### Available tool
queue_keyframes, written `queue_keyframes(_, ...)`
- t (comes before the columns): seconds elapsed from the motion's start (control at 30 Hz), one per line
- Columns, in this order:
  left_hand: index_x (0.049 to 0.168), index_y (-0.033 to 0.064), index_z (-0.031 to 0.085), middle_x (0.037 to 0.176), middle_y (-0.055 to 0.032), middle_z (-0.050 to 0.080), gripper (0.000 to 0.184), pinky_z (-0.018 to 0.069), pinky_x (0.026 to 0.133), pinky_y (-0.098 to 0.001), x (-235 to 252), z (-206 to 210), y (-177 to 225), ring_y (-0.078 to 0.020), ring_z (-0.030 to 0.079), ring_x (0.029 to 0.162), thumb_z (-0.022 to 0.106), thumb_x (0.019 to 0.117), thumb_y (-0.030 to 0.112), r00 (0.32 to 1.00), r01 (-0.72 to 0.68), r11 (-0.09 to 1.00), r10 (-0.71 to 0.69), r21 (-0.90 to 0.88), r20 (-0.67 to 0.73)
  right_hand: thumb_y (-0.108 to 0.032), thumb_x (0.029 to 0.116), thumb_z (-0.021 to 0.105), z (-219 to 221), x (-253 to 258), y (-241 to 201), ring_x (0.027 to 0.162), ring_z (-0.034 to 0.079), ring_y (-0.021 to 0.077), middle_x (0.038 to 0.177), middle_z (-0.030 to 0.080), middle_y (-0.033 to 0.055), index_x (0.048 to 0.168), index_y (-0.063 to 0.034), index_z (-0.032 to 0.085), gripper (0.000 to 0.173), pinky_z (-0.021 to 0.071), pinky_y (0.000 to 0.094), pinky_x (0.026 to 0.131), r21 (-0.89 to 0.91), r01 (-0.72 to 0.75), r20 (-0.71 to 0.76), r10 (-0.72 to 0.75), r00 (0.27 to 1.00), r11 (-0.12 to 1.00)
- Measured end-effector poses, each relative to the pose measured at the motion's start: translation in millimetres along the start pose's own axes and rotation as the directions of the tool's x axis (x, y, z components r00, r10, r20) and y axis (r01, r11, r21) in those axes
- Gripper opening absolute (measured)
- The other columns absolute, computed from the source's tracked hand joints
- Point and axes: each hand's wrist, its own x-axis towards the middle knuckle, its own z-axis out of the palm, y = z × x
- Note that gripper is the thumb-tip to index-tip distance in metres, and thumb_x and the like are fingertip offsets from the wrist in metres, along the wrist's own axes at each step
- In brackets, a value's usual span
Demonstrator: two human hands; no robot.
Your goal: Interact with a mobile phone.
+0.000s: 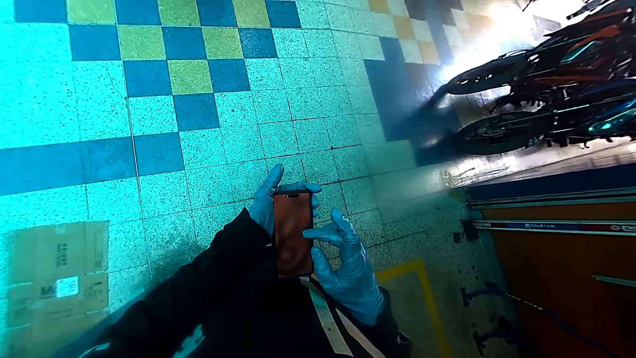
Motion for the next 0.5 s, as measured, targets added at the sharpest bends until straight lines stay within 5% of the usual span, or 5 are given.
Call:
queue_keyframes(0.13,0.108,0.0164,0.062,0.067,-0.0001,0.057,0.09,0.0539,0.053,-0.0287,-7,39,13,-0.0116,0.06,0.057,-0.002,0.0927,0.077,0.978,-0.008,0.996,0.027,0.093,-0.206,-0.019,0.0935,0.065,-1,1,-1,0.111,0.067,0.014,0.117,0.073,-0.0049,0.16,-0.023,0.029,0.075,0.0543,0.0407,0.102,-0.007,-0.003,0.01,0.003,1.0,1.0)
queue_keyframes(0.23,0.115,0.0161,0.065,0.079,-0.0034,0.064,0.095,0.0571,0.063,-0.0332,2,-1,3,-0.0146,0.065,0.069,0.01,0.0872,0.088,0.999,-0.001,1.0,0.002,-0.015,0.034,-0.019,0.0939,0.065,-2,1,-1,0.11,0.067,0.0142,0.117,0.073,-0.0047,0.16,-0.0228,0.03,0.074,0.0547,0.041,0.101,-0.011,-0.001,0.005,0.001,1.0,1.0)
queue_keyframes(0.33,0.118,0.0076,0.069,0.096,-0.0141,0.071,0.103,0.0602,0.08,-0.0418,20,-32,8,-0.0249,0.07,0.089,0.007,0.0887,0.084,0.988,0.02,0.997,-0.009,-0.074,0.154,-0.019,0.0938,0.065,-1,0,-1,0.111,0.067,0.0144,0.117,0.073,-0.0046,0.16,-0.0234,0.03,0.075,0.0542,0.0413,0.102,-0.009,-0.005,0.003,0.005,1.0,1.0)
queue_keyframes(0.47,0.11,0.0168,0.065,0.075,-0.002,0.062,0.093,0.0573,0.061,-0.0315,1,10,8,-0.0138,0.064,0.066,0.005,0.0886,0.085,0.998,0.012,1.0,-0.011,0.022,-0.067,-0.02,0.0946,0.064,0,-2,0,0.112,0.066,0.0142,0.118,0.073,-0.005,0.16,-0.0231,0.03,0.074,0.0536,0.0412,0.102,-0.005,-0.013,-0.012,0.013,1.0,1.0)
queue_keyframes(0.5,0.115,0.0168,0.065,0.078,-0.0029,0.063,0.093,0.0571,0.062,-0.0328,0,4,5,-0.0146,0.064,0.068,0.012,0.087,0.088,1.0,0.015,1.0,-0.015,-0.009,-0.015,-0.02,0.0945,0.065,0,-2,0,0.112,0.066,0.0141,0.118,0.073,-0.0053,0.16,-0.024,0.03,0.074,0.0539,0.0413,0.102,-0.006,-0.016,-0.018,0.016,1.0,1.0)
